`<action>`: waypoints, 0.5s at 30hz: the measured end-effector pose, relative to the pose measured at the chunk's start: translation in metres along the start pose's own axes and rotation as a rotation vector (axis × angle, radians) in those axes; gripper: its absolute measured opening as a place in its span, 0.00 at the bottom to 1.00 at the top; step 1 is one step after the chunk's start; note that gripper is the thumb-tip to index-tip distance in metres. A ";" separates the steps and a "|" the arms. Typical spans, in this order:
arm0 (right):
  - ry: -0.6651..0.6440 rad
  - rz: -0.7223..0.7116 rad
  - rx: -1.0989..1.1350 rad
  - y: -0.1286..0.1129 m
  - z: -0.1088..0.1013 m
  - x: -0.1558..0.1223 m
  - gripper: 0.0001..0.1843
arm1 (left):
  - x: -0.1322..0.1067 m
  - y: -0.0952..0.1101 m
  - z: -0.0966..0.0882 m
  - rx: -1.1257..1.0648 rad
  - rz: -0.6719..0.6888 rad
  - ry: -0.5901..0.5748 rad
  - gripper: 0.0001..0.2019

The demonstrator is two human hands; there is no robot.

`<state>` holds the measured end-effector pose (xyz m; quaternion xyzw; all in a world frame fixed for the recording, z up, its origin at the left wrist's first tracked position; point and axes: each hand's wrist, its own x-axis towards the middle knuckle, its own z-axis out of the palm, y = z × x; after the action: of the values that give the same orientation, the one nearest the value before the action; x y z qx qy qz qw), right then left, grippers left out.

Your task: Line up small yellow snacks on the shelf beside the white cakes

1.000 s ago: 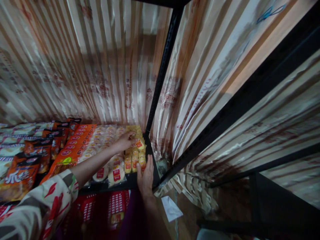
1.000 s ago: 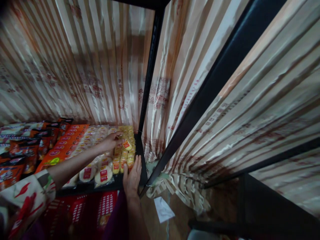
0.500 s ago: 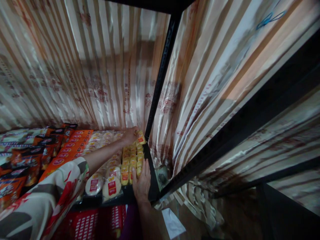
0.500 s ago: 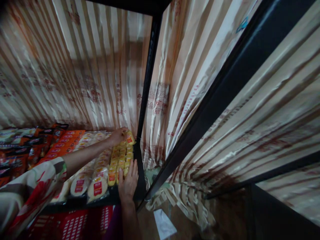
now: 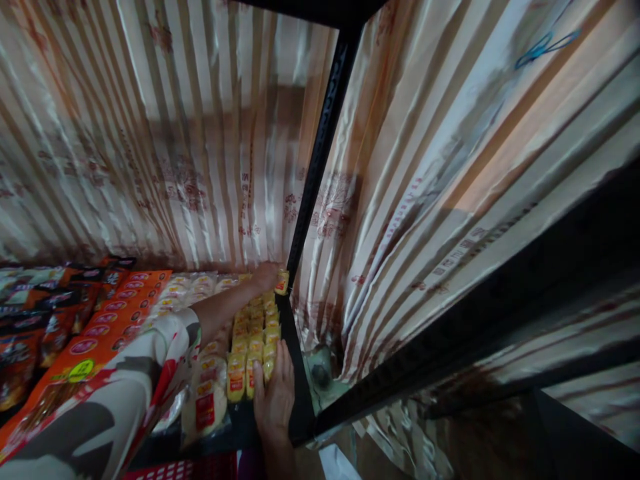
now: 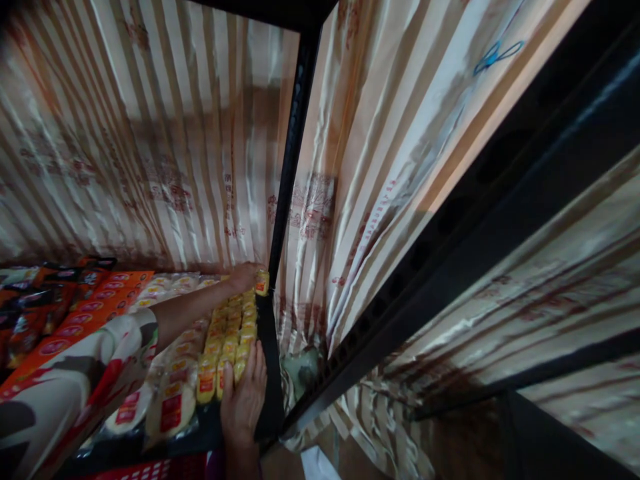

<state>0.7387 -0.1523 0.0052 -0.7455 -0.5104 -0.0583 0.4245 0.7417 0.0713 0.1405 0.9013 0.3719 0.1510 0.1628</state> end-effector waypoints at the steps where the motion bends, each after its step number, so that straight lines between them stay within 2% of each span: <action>1: 0.007 -0.005 0.003 0.001 0.000 0.000 0.31 | 0.002 -0.001 0.002 0.016 -0.007 -0.006 0.13; 15: 0.007 -0.031 0.003 0.003 0.000 0.000 0.30 | 0.017 -0.018 0.039 0.113 -0.057 0.000 0.10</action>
<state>0.7414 -0.1527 0.0034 -0.7368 -0.5204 -0.0669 0.4264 0.7572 0.0884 0.1008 0.8982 0.4052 0.1249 0.1159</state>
